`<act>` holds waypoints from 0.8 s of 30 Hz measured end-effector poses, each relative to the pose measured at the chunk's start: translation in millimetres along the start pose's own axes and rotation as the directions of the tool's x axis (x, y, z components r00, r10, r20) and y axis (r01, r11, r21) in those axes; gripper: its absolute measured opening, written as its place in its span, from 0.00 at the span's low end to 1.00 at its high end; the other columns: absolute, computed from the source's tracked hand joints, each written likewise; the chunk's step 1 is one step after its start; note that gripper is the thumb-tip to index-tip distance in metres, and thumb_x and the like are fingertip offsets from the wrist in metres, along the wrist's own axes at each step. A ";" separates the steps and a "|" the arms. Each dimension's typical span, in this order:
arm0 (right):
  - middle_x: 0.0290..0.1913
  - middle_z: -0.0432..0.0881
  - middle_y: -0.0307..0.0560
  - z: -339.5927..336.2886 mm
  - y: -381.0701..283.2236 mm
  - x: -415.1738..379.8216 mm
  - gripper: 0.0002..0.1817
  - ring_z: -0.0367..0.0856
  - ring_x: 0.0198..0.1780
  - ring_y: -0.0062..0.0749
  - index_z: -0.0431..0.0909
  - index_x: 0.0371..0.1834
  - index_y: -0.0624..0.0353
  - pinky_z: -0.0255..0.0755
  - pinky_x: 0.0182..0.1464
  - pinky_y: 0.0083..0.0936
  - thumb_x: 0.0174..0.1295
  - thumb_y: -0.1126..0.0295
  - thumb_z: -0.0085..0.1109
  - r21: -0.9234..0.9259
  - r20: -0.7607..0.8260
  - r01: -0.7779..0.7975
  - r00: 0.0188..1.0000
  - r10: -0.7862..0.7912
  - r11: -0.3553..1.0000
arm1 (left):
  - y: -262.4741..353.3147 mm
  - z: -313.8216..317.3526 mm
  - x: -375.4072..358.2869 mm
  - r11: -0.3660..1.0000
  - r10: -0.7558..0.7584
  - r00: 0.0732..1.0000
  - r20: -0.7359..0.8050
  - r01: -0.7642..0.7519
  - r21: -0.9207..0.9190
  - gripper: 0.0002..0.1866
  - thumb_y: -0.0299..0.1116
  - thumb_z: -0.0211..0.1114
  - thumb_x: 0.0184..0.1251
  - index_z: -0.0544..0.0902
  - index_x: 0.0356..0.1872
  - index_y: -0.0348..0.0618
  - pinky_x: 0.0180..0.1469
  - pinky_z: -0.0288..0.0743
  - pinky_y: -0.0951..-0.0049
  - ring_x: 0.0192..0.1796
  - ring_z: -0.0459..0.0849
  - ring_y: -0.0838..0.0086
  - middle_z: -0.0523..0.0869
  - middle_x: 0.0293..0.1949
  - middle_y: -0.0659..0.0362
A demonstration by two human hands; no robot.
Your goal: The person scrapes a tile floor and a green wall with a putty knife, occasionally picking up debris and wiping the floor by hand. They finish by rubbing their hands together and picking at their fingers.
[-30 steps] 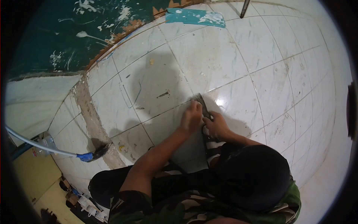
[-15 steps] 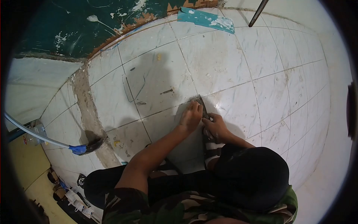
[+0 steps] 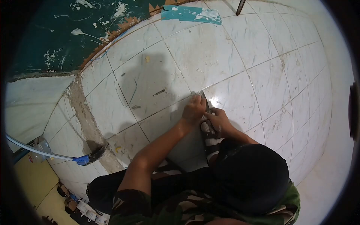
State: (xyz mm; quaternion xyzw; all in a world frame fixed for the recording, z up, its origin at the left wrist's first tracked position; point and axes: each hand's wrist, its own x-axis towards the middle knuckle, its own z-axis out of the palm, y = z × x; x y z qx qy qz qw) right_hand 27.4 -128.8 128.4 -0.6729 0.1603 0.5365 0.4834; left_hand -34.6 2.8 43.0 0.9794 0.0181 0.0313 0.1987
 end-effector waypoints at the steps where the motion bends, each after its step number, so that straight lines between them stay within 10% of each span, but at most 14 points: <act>1: 0.24 0.80 0.44 -0.3 -3.9 -0.6 0.18 0.76 0.22 0.22 0.79 0.52 0.72 0.66 0.20 0.23 0.71 0.64 0.61 -0.016 0.021 0.038 0.999 -0.038 0.999 | -1.5 -4.3 -0.2 1.000 0.004 1.000 0.001 -0.004 0.004 0.12 0.23 0.66 0.55 0.75 0.39 0.38 0.43 0.85 0.63 0.45 0.86 0.56 0.78 0.40 0.49; 9: 0.23 0.78 0.41 -11.3 44.1 12.9 0.20 0.72 0.17 0.20 0.76 0.58 0.69 0.61 0.17 0.22 0.72 0.63 0.61 0.051 0.047 0.151 0.987 -0.153 0.987 | 0.2 2.8 -0.8 0.989 0.126 0.991 0.052 -0.129 0.077 0.13 0.27 0.64 0.58 0.79 0.42 0.31 0.68 0.73 0.55 0.56 0.84 0.48 0.82 0.48 0.43; 24: 0.24 0.80 0.43 -30.2 -14.3 38.5 0.16 0.74 0.17 0.24 0.81 0.49 0.69 0.64 0.17 0.25 0.69 0.65 0.61 0.063 -0.019 0.108 0.994 -0.107 0.992 | -0.1 10.2 52.8 0.980 0.135 0.989 -0.065 -0.123 0.159 0.13 0.24 0.65 0.55 0.80 0.43 0.33 0.65 0.76 0.62 0.58 0.81 0.51 0.81 0.49 0.44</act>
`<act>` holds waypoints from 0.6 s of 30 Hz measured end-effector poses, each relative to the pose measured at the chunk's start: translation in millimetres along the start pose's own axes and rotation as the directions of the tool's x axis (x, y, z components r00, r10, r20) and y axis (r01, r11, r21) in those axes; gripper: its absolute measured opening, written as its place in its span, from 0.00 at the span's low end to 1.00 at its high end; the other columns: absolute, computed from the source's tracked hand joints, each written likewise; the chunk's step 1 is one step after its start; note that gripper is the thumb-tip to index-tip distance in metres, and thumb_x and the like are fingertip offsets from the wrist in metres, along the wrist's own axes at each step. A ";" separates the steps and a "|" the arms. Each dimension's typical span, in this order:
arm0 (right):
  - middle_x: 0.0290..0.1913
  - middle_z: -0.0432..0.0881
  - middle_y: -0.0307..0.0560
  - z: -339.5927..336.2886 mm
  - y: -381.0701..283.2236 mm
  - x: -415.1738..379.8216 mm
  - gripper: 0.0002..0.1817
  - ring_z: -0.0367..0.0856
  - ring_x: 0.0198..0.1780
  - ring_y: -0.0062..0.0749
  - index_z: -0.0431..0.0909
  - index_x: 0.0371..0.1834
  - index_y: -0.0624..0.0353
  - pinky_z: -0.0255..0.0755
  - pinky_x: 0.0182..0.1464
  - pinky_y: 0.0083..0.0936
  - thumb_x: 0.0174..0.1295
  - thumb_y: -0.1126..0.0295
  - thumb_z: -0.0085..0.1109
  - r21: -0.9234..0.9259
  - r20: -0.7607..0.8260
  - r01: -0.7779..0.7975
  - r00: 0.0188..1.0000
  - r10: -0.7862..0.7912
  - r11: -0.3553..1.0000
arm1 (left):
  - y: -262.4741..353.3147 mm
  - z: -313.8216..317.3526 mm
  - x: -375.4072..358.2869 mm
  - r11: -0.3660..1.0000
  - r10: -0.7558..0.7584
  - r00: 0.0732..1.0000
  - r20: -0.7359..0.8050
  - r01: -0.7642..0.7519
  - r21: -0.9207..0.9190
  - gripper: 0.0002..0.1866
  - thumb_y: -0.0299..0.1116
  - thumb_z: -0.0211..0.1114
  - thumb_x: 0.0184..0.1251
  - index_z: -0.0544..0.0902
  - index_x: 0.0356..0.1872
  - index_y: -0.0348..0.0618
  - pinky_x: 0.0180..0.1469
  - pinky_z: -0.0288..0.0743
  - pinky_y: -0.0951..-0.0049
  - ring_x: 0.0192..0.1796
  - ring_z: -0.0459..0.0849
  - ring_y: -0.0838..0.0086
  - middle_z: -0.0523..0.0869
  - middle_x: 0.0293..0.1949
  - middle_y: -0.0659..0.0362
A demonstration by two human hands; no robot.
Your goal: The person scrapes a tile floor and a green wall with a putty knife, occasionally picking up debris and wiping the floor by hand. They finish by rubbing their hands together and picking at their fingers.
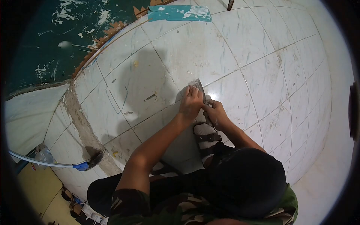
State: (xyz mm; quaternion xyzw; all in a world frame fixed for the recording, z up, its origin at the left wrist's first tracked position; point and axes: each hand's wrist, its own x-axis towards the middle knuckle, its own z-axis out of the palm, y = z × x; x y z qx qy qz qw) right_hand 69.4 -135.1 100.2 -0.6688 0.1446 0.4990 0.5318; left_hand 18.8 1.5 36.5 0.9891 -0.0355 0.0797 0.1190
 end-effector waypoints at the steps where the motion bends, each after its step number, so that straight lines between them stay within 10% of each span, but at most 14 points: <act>1: 0.24 0.80 0.43 -1.1 -3.6 -6.4 0.16 0.74 0.17 0.24 0.81 0.49 0.69 0.64 0.17 0.25 0.69 0.65 0.61 0.001 -0.002 0.005 1.000 -0.005 1.000 | 2.8 -2.6 -1.5 1.000 0.004 1.000 -0.004 -0.004 0.002 0.13 0.24 0.65 0.55 0.80 0.43 0.33 0.65 0.76 0.62 0.58 0.81 0.51 0.81 0.49 0.44; 4: 0.25 0.80 0.47 0.3 6.8 -30.5 0.16 0.76 0.19 0.25 0.81 0.46 0.69 0.67 0.19 0.27 0.68 0.64 0.62 -0.232 -0.063 0.007 0.998 -0.022 0.973 | 12.4 -13.3 -22.9 0.993 0.031 0.999 0.023 -0.029 -0.116 0.12 0.23 0.65 0.52 0.79 0.40 0.35 0.58 0.78 0.62 0.50 0.82 0.54 0.80 0.43 0.47; 18: 0.19 0.74 0.41 10.1 -7.5 -11.2 0.13 0.70 0.14 0.23 0.79 0.48 0.65 0.59 0.15 0.27 0.70 0.66 0.61 -0.142 0.047 -0.046 0.997 0.053 0.989 | -7.0 -2.6 -23.3 0.999 -0.025 0.993 0.112 0.023 0.023 0.16 0.23 0.67 0.51 0.77 0.43 0.34 0.63 0.75 0.62 0.56 0.79 0.53 0.78 0.45 0.46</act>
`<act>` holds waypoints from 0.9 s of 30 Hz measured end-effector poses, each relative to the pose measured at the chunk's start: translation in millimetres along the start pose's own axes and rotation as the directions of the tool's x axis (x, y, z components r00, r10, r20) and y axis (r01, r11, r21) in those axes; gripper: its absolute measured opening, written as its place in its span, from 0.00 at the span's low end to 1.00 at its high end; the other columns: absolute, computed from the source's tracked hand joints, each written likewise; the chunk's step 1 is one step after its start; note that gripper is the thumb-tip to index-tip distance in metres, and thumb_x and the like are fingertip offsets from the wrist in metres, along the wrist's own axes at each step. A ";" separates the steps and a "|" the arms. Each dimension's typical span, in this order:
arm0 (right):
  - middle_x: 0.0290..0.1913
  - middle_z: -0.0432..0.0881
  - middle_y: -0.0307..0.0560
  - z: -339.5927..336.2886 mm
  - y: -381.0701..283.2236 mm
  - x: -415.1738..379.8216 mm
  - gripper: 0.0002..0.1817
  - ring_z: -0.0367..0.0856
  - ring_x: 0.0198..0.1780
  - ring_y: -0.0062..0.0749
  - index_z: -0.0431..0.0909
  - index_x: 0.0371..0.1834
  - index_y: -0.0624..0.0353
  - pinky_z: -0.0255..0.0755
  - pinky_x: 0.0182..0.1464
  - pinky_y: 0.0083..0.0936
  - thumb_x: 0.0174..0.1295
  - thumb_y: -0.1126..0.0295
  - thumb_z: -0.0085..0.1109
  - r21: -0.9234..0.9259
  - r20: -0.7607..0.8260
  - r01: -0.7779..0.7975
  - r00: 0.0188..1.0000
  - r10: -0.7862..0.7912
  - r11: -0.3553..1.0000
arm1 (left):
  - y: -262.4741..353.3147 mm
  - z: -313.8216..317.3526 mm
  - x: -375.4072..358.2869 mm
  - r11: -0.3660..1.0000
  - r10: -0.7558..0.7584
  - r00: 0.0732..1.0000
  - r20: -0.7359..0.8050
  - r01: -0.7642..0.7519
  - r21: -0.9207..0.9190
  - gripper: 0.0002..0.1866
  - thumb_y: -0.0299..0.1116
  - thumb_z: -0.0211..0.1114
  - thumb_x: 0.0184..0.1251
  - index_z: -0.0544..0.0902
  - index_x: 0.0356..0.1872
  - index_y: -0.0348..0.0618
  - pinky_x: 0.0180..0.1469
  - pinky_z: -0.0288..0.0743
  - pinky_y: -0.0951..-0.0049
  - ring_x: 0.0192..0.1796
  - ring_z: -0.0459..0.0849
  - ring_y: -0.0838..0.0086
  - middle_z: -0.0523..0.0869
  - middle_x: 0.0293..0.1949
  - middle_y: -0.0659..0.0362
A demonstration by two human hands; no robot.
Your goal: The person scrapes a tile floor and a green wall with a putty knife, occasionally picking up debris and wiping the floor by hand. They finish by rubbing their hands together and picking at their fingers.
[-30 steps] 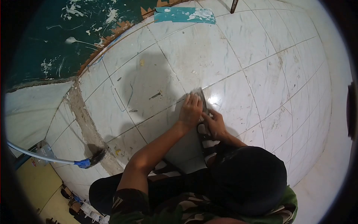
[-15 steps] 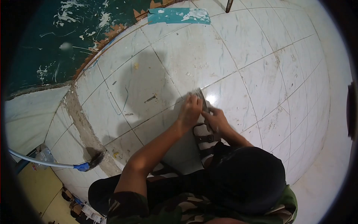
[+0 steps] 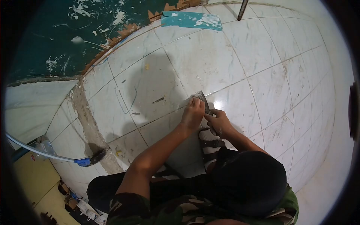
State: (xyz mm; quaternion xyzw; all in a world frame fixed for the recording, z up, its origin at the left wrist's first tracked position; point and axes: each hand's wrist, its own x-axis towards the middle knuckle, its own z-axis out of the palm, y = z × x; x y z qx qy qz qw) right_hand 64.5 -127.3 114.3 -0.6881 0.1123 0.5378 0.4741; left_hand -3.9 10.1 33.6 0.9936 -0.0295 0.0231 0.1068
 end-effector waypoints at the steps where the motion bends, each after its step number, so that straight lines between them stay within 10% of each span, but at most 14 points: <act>1: 0.19 0.74 0.41 3.2 0.9 8.6 0.13 0.70 0.14 0.23 0.79 0.48 0.65 0.59 0.15 0.27 0.70 0.66 0.61 -0.001 0.009 0.000 1.000 0.000 1.000 | -2.1 -2.3 -1.4 0.998 -0.019 0.998 -0.064 0.016 -0.058 0.16 0.23 0.67 0.51 0.77 0.43 0.35 0.63 0.75 0.61 0.56 0.80 0.53 0.78 0.45 0.47; 7: 0.22 0.75 0.40 11.8 -61.8 76.7 0.11 0.69 0.14 0.24 0.80 0.46 0.63 0.58 0.14 0.28 0.71 0.65 0.60 0.124 0.046 0.194 0.979 -0.201 0.973 | -70.7 -20.8 74.5 0.976 -0.175 0.981 -0.080 0.163 -0.142 0.11 0.27 0.70 0.56 0.79 0.38 0.37 0.61 0.76 0.60 0.53 0.81 0.54 0.79 0.43 0.46; 11: 0.21 0.74 0.40 15.1 -77.8 70.2 0.12 0.68 0.13 0.25 0.79 0.47 0.63 0.58 0.13 0.28 0.71 0.64 0.60 0.060 0.008 0.071 0.997 -0.071 0.996 | -69.6 -26.2 76.4 0.933 -0.300 0.950 0.090 0.312 -0.181 0.11 0.27 0.68 0.57 0.79 0.39 0.36 0.60 0.77 0.60 0.53 0.82 0.55 0.79 0.44 0.45; 15: 0.22 0.76 0.40 10.5 -19.1 37.9 0.21 0.71 0.16 0.23 0.79 0.57 0.65 0.59 0.15 0.25 0.69 0.61 0.65 -0.016 0.021 0.073 0.997 -0.072 0.997 | -32.1 0.0 23.7 0.983 -0.183 0.969 -0.167 0.178 -0.049 0.10 0.25 0.64 0.58 0.79 0.41 0.34 0.60 0.79 0.59 0.54 0.83 0.52 0.79 0.45 0.44; 27: 0.20 0.72 0.39 38.9 -117.8 100.1 0.09 0.65 0.10 0.25 0.75 0.40 0.61 0.54 0.11 0.26 0.73 0.66 0.58 0.151 0.029 0.132 0.990 -0.138 0.980 | -122.0 -27.0 101.5 0.931 -0.310 0.946 -0.089 0.284 -0.231 0.16 0.27 0.69 0.54 0.79 0.44 0.37 0.50 0.82 0.60 0.50 0.84 0.52 0.80 0.45 0.48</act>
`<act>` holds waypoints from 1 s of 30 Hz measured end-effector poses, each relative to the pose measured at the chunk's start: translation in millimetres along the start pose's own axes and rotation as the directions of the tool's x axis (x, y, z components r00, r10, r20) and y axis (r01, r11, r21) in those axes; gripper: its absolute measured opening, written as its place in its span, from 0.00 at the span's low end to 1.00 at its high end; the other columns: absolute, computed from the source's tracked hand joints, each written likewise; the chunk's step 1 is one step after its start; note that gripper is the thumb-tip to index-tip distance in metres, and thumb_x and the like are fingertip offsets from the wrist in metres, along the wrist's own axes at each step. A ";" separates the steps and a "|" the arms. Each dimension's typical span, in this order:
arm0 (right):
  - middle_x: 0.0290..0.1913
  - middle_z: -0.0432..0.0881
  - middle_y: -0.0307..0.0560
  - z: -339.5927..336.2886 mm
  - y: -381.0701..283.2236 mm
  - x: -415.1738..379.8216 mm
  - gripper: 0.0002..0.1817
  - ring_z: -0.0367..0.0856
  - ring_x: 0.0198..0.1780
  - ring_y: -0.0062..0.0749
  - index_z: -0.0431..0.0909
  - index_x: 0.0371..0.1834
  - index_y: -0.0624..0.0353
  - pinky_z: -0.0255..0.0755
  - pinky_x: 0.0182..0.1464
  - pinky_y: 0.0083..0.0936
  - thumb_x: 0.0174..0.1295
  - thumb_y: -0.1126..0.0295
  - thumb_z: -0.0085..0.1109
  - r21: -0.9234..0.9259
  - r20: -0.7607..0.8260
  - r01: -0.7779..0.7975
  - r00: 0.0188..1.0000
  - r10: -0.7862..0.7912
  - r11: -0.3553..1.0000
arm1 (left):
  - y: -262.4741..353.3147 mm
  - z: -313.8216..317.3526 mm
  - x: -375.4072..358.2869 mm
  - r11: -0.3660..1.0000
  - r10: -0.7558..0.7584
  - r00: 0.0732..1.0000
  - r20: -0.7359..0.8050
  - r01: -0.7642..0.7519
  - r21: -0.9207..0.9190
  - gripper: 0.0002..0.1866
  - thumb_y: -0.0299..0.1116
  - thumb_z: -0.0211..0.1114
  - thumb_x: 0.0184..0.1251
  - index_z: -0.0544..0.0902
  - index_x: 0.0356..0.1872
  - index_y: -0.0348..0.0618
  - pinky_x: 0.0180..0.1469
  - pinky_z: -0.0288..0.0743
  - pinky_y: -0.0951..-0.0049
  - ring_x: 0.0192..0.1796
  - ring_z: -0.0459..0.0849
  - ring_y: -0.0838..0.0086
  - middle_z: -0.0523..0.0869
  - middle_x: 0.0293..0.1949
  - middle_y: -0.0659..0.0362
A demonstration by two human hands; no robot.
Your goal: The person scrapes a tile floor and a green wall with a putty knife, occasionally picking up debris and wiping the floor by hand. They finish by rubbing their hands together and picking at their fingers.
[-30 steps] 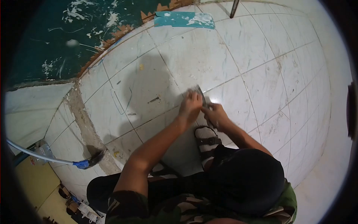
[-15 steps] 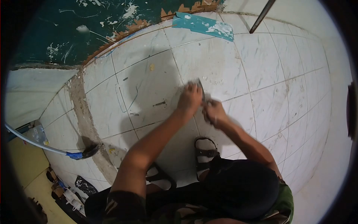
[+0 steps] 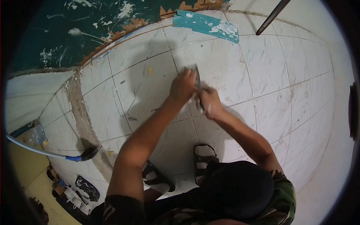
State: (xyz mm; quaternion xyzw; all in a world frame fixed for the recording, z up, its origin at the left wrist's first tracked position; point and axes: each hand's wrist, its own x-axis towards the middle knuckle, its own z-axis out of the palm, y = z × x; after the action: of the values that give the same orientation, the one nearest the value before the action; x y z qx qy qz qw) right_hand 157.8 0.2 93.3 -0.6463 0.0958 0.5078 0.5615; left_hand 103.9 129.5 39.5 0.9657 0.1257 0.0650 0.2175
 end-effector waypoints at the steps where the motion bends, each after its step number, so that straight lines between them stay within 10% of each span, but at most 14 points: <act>1: 0.20 0.72 0.39 -7.1 20.2 -6.3 0.09 0.65 0.10 0.25 0.76 0.42 0.62 0.54 0.11 0.26 0.73 0.66 0.58 -0.062 -0.035 0.007 0.999 -0.010 0.998 | 6.0 10.9 -18.2 0.998 0.039 0.999 -0.037 -0.037 0.054 0.14 0.26 0.68 0.55 0.79 0.43 0.37 0.52 0.82 0.61 0.51 0.84 0.52 0.81 0.46 0.46; 10: 0.19 0.72 0.39 -55.6 55.2 -62.1 0.14 0.66 0.11 0.22 0.77 0.54 0.63 0.56 0.11 0.24 0.72 0.66 0.60 0.142 -0.121 -0.113 0.984 0.130 0.983 | 74.4 25.8 -41.4 0.967 0.251 0.968 0.005 -0.250 0.048 0.13 0.23 0.62 0.58 0.80 0.45 0.33 0.71 0.72 0.59 0.62 0.78 0.48 0.80 0.48 0.44; 16: 0.20 0.72 0.38 -72.8 -38.7 14.7 0.08 0.66 0.11 0.22 0.77 0.45 0.61 0.54 0.11 0.24 0.75 0.67 0.54 0.226 -0.054 0.068 0.997 -0.057 0.972 | 47.6 35.7 94.5 0.971 0.222 0.974 0.031 -0.224 0.080 0.13 0.26 0.70 0.52 0.78 0.38 0.37 0.52 0.82 0.67 0.49 0.82 0.54 0.80 0.44 0.49; 24: 0.22 0.75 0.40 -72.9 80.4 -82.9 0.18 0.69 0.16 0.19 0.74 0.58 0.65 0.58 0.15 0.23 0.74 0.64 0.60 -0.063 -0.141 -0.012 0.990 0.003 0.998 | 91.3 33.6 -52.8 0.958 0.278 0.960 0.011 -0.277 -0.075 0.08 0.22 0.64 0.60 0.81 0.41 0.33 0.57 0.82 0.57 0.52 0.84 0.47 0.81 0.48 0.41; 30: 0.18 0.70 0.37 -91.0 34.0 -57.8 0.13 0.66 0.11 0.21 0.74 0.52 0.65 0.57 0.11 0.24 0.74 0.66 0.57 0.286 -0.136 -0.097 0.981 0.141 0.953 | 90.8 58.3 -2.7 0.920 0.380 0.925 -0.011 -0.377 0.105 0.09 0.26 0.65 0.58 0.79 0.39 0.37 0.65 0.77 0.60 0.57 0.83 0.53 0.80 0.45 0.49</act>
State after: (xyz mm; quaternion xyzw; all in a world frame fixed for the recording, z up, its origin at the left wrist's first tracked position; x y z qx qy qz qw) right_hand 157.2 -112.5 102.7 -0.5915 0.2482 0.4708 0.6058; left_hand 131.3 25.9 26.6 0.9805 -0.0569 0.1142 0.1496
